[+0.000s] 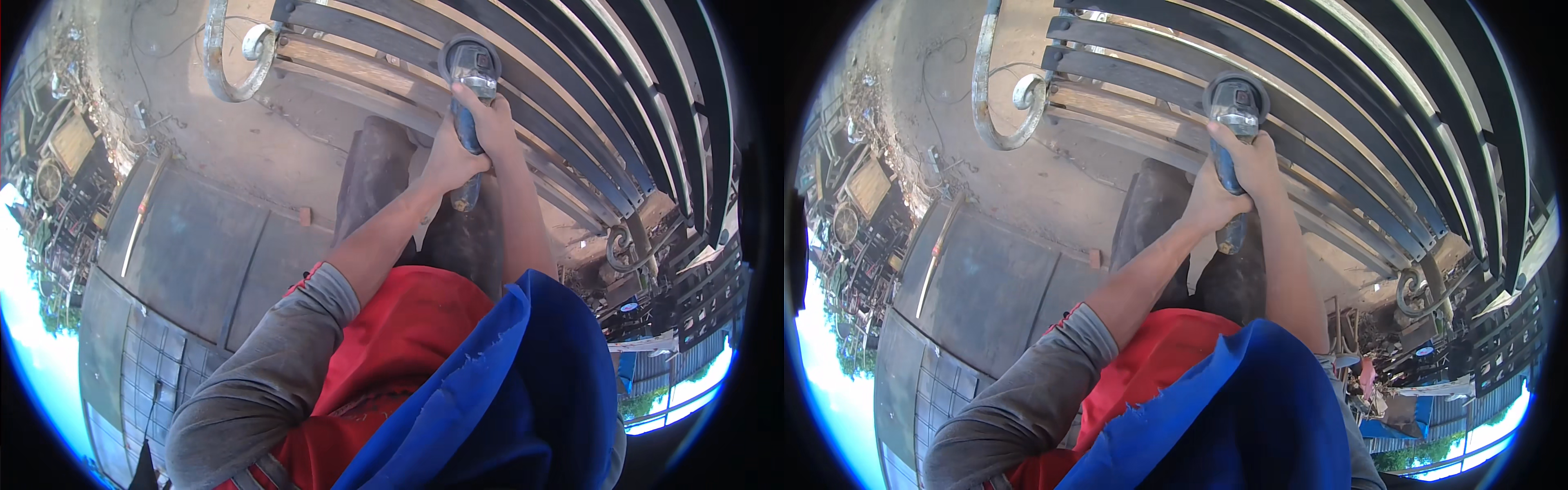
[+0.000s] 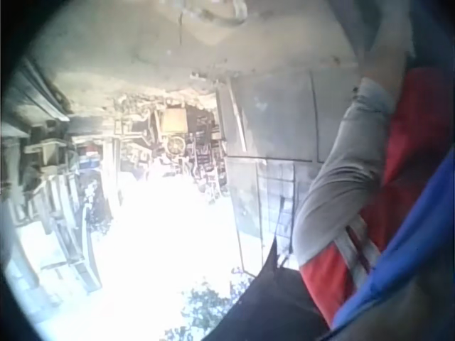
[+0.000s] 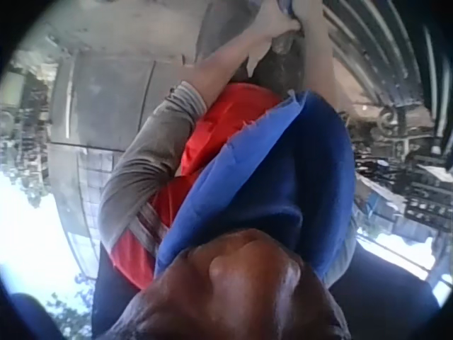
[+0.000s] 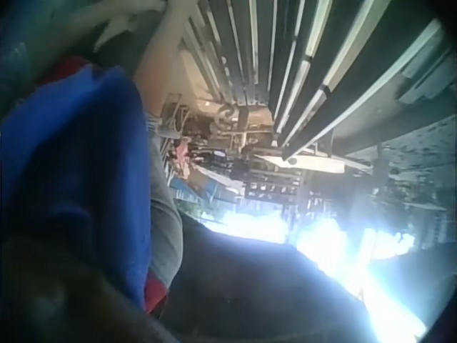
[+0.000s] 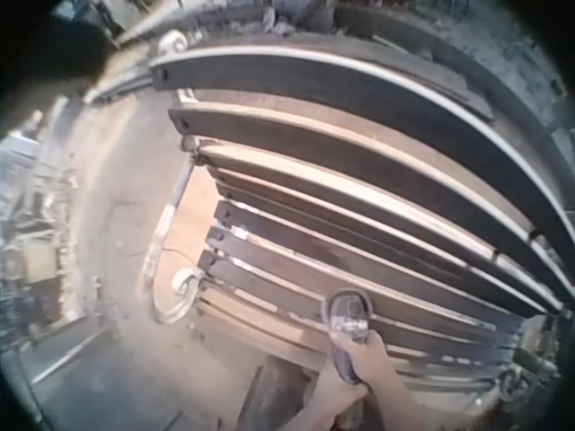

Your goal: Grinding and smoothing the metal frame of a bench using an angle grinder.

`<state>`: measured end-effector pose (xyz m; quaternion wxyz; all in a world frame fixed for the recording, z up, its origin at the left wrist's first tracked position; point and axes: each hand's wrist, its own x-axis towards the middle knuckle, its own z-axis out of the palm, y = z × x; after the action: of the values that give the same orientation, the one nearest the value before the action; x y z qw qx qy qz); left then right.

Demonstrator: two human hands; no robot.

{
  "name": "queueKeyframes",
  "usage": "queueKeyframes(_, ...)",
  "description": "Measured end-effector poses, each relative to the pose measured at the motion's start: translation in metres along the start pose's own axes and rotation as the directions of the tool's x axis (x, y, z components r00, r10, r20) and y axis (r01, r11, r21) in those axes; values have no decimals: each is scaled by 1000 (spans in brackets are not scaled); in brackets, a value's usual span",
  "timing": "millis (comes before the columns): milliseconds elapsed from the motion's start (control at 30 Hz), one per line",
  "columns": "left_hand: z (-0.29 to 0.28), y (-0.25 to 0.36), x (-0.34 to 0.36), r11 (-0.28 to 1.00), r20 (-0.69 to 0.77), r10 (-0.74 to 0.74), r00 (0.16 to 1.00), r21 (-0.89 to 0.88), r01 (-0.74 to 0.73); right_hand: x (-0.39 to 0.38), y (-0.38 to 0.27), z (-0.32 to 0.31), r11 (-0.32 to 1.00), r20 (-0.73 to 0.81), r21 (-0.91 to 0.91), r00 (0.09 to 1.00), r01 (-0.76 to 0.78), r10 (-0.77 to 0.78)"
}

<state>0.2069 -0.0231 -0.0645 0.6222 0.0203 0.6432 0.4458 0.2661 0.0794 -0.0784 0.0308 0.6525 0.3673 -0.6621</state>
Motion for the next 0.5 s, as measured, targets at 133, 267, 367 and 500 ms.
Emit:
queueKeyframes(133,47,-36,-7,988,95,-71,993,143,57,-6,48,-59,996,-124,65,990,-60,67)
queueKeyframes(267,80,-55,-5,944,229,-147,962,322,68,-14,86,-101,958,-223,283,975,46,19)
queueKeyframes(367,86,-49,4,858,261,-255,931,506,93,-7,118,-108,830,-181,547,984,104,-4)
queueKeyframes(500,54,-26,10,764,153,-285,946,632,128,10,109,-73,749,-104,649,991,132,-84)
